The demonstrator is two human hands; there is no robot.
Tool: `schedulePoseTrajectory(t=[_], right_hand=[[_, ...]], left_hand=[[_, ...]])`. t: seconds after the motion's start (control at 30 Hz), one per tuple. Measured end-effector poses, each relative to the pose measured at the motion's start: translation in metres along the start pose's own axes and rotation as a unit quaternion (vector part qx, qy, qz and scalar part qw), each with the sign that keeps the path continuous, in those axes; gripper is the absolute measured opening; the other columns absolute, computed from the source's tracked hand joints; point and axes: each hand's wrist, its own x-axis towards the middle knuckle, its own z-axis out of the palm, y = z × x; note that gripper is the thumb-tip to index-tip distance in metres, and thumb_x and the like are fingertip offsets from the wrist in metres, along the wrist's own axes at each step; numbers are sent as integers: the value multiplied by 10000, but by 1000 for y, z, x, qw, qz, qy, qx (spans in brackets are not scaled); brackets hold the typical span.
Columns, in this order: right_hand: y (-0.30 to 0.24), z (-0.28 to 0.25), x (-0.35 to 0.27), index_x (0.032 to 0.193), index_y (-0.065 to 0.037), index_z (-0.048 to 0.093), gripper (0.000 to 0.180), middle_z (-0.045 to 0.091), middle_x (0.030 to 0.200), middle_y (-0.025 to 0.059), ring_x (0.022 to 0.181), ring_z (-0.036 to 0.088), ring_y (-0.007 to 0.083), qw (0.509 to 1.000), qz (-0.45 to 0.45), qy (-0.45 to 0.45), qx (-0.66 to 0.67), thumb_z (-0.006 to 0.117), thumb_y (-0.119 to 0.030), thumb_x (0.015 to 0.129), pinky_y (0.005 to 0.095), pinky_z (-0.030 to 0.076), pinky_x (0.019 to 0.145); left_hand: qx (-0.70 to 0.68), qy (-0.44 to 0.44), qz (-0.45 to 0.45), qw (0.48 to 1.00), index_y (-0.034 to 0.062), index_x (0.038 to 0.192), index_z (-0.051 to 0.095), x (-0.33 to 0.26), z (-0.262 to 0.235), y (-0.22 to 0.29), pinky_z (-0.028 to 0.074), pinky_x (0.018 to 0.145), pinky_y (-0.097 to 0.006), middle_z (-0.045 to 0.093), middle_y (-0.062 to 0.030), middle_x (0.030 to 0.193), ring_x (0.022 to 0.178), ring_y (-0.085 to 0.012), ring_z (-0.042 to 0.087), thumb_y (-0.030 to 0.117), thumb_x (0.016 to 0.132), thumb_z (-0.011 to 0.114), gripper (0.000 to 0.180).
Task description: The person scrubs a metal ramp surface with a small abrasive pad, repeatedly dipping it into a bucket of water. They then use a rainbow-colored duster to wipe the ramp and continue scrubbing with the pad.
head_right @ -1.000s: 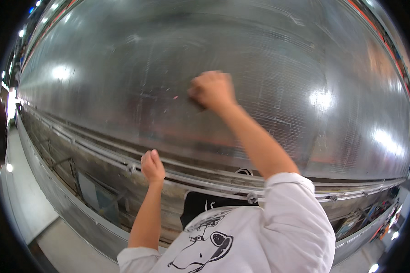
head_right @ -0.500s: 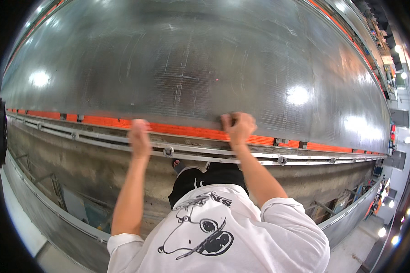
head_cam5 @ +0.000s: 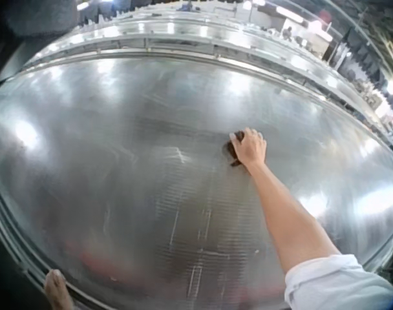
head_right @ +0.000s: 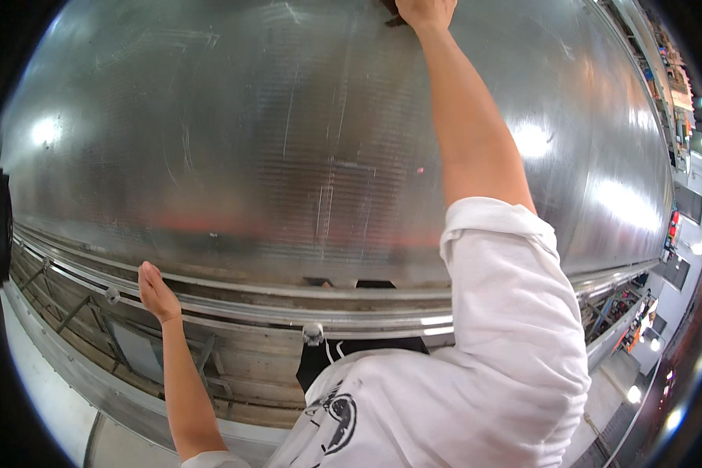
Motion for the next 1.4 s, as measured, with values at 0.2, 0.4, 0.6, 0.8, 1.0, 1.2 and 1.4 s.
schedulePoseTrajectory(t=[0.2, 0.4, 0.6, 0.8, 1.0, 1.2, 1.4], right_hand=[[2, -94, -170, 896, -82, 679, 312, 675, 942, 115, 934, 610, 331, 996, 29, -33, 81, 717, -387, 951, 487, 454, 870], [-102, -200, -363, 903, -116, 638, 223, 628, 922, 90, 924, 598, 306, 991, -19, -88, 94, 774, -292, 909, 447, 416, 828], [-83, -79, -181, 842, -100, 652, 247, 662, 881, 94, 906, 616, 322, 995, -18, -40, 89, 734, -312, 937, 463, 434, 815], [-44, -10, -1, 1058, -42, 700, 398, 704, 1122, 157, 1132, 617, 369, 996, 73, -49, 7, 632, -431, 1004, 493, 489, 977], [-102, -83, -171, 804, -99, 690, 324, 696, 867, 98, 924, 616, 311, 989, -6, -96, 108, 721, -394, 934, 471, 450, 869], [-164, -172, -334, 904, -112, 645, 245, 634, 923, 98, 895, 590, 306, 977, -97, -110, 155, 783, -314, 894, 452, 424, 803], [-159, -49, -117, 946, -74, 750, 376, 726, 998, 144, 996, 657, 355, 994, -18, -94, 60, 654, -436, 978, 505, 476, 929]], left_hand=[[42, 7, 10, 999, 53, 919, 619, -2, -2, 20, 479, 793, -478, 654, -130, 875, 886, -367, 622, 465, 1127, 390, 515], [69, 26, 37, 997, 50, 925, 634, -1, 7, 24, 489, 790, -509, 666, -142, 875, 908, -381, 629, 470, 1127, 379, 531], [71, 4, 38, 997, 35, 901, 617, -8, 0, 15, 474, 771, -513, 655, -161, 874, 890, -402, 614, 407, 1127, 418, 478], [32, 10, 53, 998, 41, 868, 599, -5, -1, 12, 466, 755, -481, 623, -148, 844, 847, -388, 590, 371, 1127, 436, 450], [62, 17, 31, 997, 59, 865, 618, -2, -2, 25, 487, 776, -510, 658, -139, 839, 877, -386, 623, 447, 1121, 399, 514], [56, 25, 48, 997, 62, 854, 625, -2, -4, 34, 507, 782, -519, 663, -146, 823, 876, -399, 640, 455, 1116, 411, 518], [48, 36, 65, 996, 67, 786, 558, -9, -8, 27, 478, 734, -523, 620, -148, 780, 812, -400, 610, 362, 1079, 531, 416]])
